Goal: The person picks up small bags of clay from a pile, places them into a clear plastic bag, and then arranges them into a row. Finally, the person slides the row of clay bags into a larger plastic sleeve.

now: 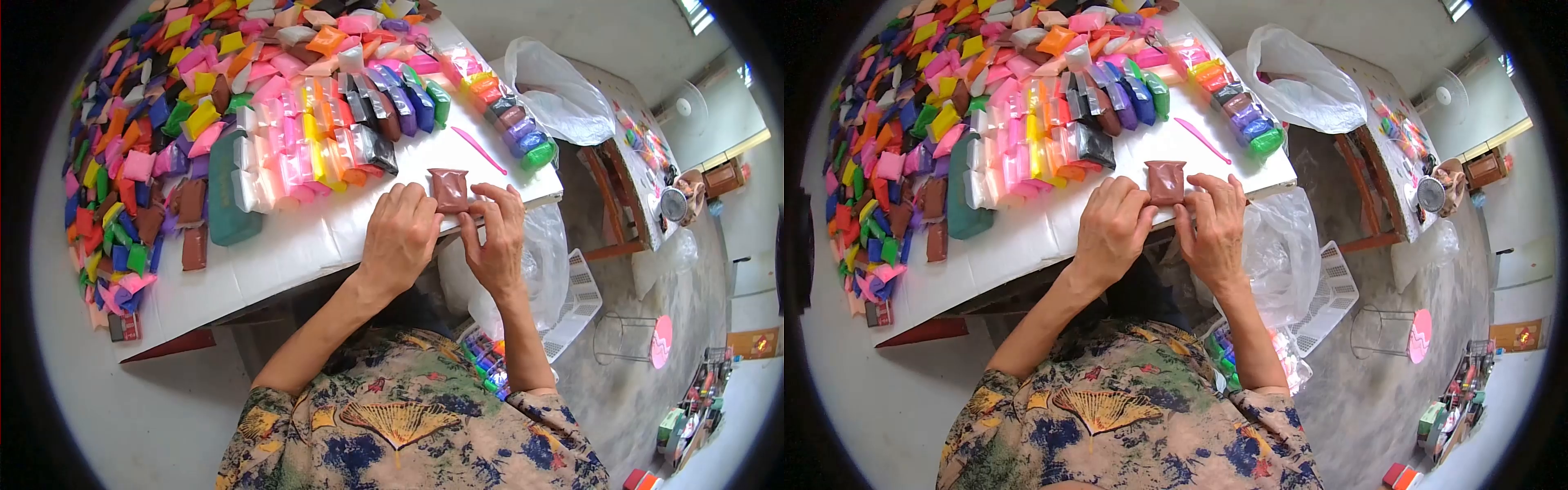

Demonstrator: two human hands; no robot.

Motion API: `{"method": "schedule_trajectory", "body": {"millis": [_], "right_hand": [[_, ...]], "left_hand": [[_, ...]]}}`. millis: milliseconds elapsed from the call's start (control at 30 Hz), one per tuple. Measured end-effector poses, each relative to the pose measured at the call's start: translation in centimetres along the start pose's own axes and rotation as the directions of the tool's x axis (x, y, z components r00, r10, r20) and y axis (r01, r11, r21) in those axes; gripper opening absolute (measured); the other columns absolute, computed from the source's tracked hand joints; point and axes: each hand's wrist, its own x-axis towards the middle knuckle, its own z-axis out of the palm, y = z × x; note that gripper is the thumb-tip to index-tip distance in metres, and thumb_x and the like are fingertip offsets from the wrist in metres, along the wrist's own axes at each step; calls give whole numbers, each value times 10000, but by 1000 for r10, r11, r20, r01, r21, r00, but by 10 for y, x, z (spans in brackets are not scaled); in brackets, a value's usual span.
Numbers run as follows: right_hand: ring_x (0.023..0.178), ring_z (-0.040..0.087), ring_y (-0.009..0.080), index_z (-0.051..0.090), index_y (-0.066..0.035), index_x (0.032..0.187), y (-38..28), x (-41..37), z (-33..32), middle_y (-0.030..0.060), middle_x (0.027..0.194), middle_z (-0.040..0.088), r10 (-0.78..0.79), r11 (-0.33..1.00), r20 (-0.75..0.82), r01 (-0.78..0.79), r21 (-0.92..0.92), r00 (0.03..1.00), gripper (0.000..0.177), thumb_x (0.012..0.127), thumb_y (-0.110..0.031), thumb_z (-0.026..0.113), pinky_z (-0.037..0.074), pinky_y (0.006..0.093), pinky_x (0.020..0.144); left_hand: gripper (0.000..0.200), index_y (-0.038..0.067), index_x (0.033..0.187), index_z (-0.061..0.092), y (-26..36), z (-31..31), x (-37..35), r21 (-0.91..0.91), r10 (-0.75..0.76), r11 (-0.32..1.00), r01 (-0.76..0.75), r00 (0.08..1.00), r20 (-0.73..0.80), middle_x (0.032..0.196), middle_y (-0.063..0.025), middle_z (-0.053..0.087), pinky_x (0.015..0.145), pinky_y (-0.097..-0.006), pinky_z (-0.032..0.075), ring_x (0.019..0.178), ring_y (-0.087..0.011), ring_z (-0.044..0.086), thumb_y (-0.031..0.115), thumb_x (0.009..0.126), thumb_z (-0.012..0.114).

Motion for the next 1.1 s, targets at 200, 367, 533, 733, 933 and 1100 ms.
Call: {"method": "schedule_trajectory", "body": {"millis": [200, 367, 533, 733, 933, 1100], "right_hand": [[1028, 600, 261, 590, -30, 910, 4, 2, 4, 82, 1046, 595, -83, 991, -16, 80, -108, 996, 137, 820, -34, 693, 326, 554, 1116], [971, 596, 249, 585, -30, 893, -3, 4, 5, 77, 1018, 591, -106, 982, -36, 99, -159, 994, 128, 809, -15, 680, 378, 510, 1036], [923, 583, 272, 580, -28, 907, -7, 3, 8, 91, 1005, 606, -47, 993, -80, 38, -113, 996, 137, 807, -3, 670, 405, 446, 873], [908, 599, 298, 581, -15, 930, -11, -4, 10, 126, 1002, 636, 26, 997, -158, -14, 75, 987, 132, 841, 22, 670, 454, 403, 789], [813, 633, 304, 588, 19, 956, -18, -4, 6, 162, 966, 638, 149, 944, -59, -124, 307, 987, 118, 871, 8, 669, 504, 381, 681], [717, 636, 234, 606, 43, 1032, -31, 14, -8, 153, 947, 636, 255, 862, 121, -282, 422, 959, 176, 904, -60, 669, 505, 337, 632]], "left_hand": [[91, 13, 865, 571, -3, 2, 2, 87, 94, 992, -95, 995, 14, 887, -132, 516, 770, -416, 447, 863, -312, 539, 45, 837, 651], [89, 31, 836, 528, -2, 5, 2, 198, 130, 970, -138, 990, 57, 895, -136, 497, 818, -392, 454, 897, -293, 527, 57, 770, 582], [134, 24, 885, 521, 3, 5, 0, 215, 84, 972, -99, 993, 78, 918, -143, 508, 816, -394, 456, 891, -295, 523, 63, 774, 585], [122, -13, 1020, 545, 7, 5, -8, -175, -13, 984, -15, 987, -158, 1133, -210, 591, 831, -422, 493, 951, -367, 600, 48, 928, 598], [165, 7, 1013, 508, 21, -9, -10, -650, -371, 709, 274, 928, -14, 1075, -160, 589, 744, -355, 506, 826, -254, 596, 50, 930, 645], [188, 11, 992, 500, 19, -9, -7, -541, -274, 827, 150, 949, -156, 1073, -176, 592, 757, -386, 502, 868, -312, 611, -10, 883, 652]]}}
